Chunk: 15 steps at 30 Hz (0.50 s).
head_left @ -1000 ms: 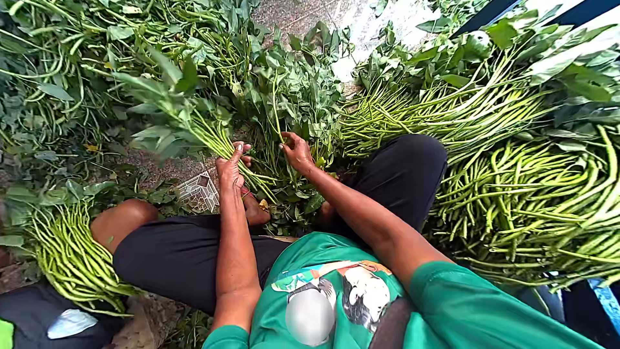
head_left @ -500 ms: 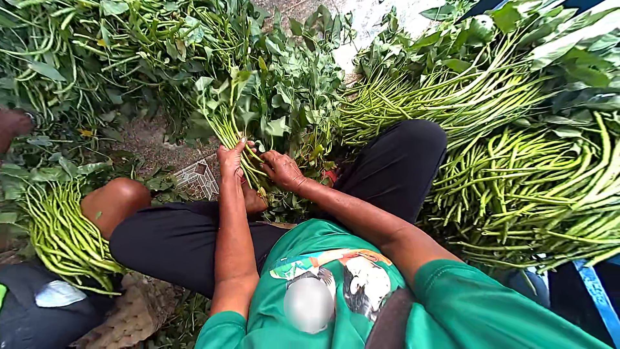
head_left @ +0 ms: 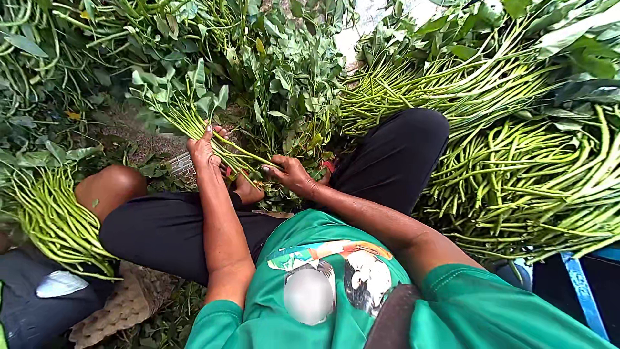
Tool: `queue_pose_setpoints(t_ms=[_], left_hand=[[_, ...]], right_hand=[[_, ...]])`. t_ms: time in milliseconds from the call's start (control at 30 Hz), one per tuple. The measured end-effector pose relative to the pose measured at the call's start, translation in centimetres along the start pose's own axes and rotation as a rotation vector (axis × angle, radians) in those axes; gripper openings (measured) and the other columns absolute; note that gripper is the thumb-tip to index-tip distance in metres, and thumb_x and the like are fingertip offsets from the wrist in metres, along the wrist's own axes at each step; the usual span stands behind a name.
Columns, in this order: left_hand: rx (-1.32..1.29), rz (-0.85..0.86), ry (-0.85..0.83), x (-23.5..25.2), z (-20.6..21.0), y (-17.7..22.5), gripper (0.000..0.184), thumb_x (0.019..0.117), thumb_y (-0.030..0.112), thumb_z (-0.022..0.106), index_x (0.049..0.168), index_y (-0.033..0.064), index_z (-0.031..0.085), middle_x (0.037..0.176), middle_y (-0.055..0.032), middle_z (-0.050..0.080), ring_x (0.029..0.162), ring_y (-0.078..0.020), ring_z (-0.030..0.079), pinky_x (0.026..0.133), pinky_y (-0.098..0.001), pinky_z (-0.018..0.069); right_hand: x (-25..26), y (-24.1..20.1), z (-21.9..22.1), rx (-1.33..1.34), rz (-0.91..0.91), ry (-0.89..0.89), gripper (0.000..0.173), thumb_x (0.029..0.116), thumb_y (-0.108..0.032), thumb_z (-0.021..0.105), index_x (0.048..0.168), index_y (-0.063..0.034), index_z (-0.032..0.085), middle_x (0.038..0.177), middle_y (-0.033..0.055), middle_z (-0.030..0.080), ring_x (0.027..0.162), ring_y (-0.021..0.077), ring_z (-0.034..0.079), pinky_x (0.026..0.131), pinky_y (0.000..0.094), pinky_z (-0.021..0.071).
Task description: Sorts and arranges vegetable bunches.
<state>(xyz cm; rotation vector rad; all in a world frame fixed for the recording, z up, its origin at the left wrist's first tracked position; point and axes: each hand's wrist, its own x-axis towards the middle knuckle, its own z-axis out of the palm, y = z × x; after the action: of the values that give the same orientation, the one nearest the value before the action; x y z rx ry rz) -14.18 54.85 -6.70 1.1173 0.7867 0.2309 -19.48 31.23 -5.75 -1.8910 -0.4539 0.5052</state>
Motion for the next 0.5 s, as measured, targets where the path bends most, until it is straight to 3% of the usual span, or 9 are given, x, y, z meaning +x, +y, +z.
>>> queue_pose_setpoints(t_ms=[67, 133, 233, 300, 433, 500], left_hand=[[-0.049, -0.02, 0.032, 0.2, -0.5, 0.2, 0.02, 0.1056, 0.003, 0.052, 0.125, -0.0007, 0.055, 0.084, -0.0105, 0.072, 0.071, -0.0201, 0.073, 0.066, -0.0329, 0.0635], [-0.054, 0.003, 0.07, -0.1, -0.3, 0.6, 0.018, 0.1061, 0.004, 0.052, 0.123, -0.0001, 0.055, 0.08, -0.0086, 0.07, 0.066, -0.0174, 0.071, 0.062, -0.0305, 0.0621], [-0.021, 0.157, 0.144, -0.3, -0.2, 0.8, 0.02, 0.1056, 0.002, 0.052, 0.125, -0.0032, 0.055, 0.075, -0.0084, 0.067, 0.06, -0.0168, 0.068, 0.057, -0.0306, 0.0605], [0.031, 0.294, 0.198, 0.0, -0.4, 1.5, 0.023, 0.1065, 0.003, 0.051, 0.128, -0.0052, 0.052, 0.076, -0.0082, 0.066, 0.058, -0.0165, 0.067, 0.055, -0.0305, 0.0603], [0.15, 0.446, 0.229, 0.6, -1.9, 2.5, 0.03, 0.1076, 0.005, 0.048, 0.136, -0.0067, 0.048, 0.083, -0.0087, 0.068, 0.06, -0.0166, 0.067, 0.056, -0.0323, 0.0609], [0.162, 0.464, 0.228, 0.6, -2.0, 2.5, 0.03, 0.1078, 0.005, 0.047, 0.136, -0.0063, 0.048, 0.083, -0.0078, 0.068, 0.06, -0.0159, 0.067, 0.055, -0.0317, 0.0604]], right_hand=[[-0.3, -0.2, -0.1, 0.009, -0.067, -0.044, 0.031, 0.1044, -0.023, 0.059, 0.094, 0.0052, 0.067, 0.077, 0.014, 0.064, 0.07, 0.022, 0.063, 0.07, 0.0413, 0.052], [-0.5, -0.5, 0.0, -0.142, -0.077, -0.112, 0.036, 0.1057, -0.026, 0.056, 0.089, 0.0047, 0.064, 0.075, 0.0169, 0.063, 0.072, 0.0304, 0.063, 0.069, 0.0489, 0.0508], [-0.6, -0.9, 0.1, -0.386, 0.041, -0.133, 0.039, 0.1027, -0.031, 0.052, 0.082, 0.0003, 0.064, 0.072, 0.0182, 0.065, 0.073, 0.0379, 0.068, 0.065, 0.0584, 0.049], [-0.8, -0.9, -0.1, -0.415, 0.116, -0.139, 0.04, 0.1014, -0.031, 0.053, 0.079, -0.0004, 0.064, 0.072, 0.0183, 0.065, 0.075, 0.0384, 0.068, 0.065, 0.0589, 0.048], [-0.4, -0.2, -0.8, -0.425, 0.248, -0.241, 0.039, 0.104, -0.03, 0.048, 0.086, 0.0, 0.067, 0.084, 0.0207, 0.069, 0.088, 0.0405, 0.069, 0.074, 0.0614, 0.0494], [-0.3, 0.4, -0.6, -0.453, 0.192, -0.268, 0.041, 0.1046, -0.03, 0.046, 0.085, 0.0004, 0.066, 0.081, 0.0212, 0.068, 0.085, 0.0416, 0.069, 0.071, 0.0617, 0.0493]])
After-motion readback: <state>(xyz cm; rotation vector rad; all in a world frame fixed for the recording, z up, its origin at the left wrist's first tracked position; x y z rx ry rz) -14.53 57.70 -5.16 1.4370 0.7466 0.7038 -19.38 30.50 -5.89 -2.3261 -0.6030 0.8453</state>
